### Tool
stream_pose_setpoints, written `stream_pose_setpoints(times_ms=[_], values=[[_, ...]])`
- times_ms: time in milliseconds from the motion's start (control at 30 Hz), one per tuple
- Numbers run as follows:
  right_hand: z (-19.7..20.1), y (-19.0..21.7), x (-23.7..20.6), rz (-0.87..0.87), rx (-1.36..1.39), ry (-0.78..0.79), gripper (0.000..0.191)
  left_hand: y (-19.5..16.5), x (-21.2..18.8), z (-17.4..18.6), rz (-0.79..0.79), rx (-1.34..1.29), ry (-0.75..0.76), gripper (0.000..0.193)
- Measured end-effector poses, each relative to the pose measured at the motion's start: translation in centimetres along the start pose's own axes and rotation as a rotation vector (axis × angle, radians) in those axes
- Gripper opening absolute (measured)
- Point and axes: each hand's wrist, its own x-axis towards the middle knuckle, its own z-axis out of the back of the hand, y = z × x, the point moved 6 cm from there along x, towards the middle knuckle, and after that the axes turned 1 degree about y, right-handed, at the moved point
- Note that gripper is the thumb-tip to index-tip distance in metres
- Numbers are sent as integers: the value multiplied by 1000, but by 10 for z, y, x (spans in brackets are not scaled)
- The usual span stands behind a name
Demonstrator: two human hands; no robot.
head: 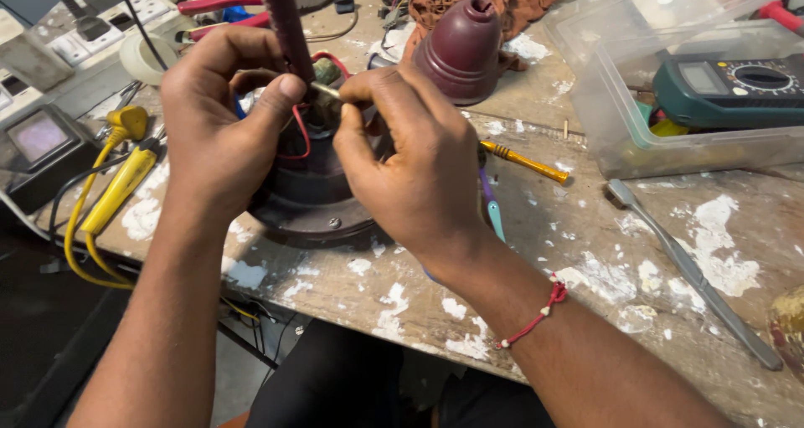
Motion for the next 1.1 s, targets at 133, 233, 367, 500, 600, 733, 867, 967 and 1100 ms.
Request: stream_pose_setpoints(times_ms=[133,233,367,500,600,733,867,967,1100], values=[[0,-3,-2,14,-16,-22,11,-6,1,-4,40,13,-25,17],[0,-6,-3,-2,-22,-22,13,-8,1,-3,81,23,-63,20],[0,-11,-2,-20,43,2,12,-7,0,-4,28,10,-25,20],[1,-18,3,-28,103,17,11,-2,-3,-1,9,9,-22,19],[3,-19,6,-4,120,42,12,2,-4,1,12,-6,-40,22],[3,-11,7,66,40,72,8,4,-7,5,24,-14,-67,20],[-2,-7,10,70,-10,116,7,7,-10,9,18,-68,-89,19],[-8,-8,12,35,27,143,11,8,-9,11,17,-68,-89,19],[-13,-12,14,1,73,102,9,4,-6,10,22,-77,-80,23]])
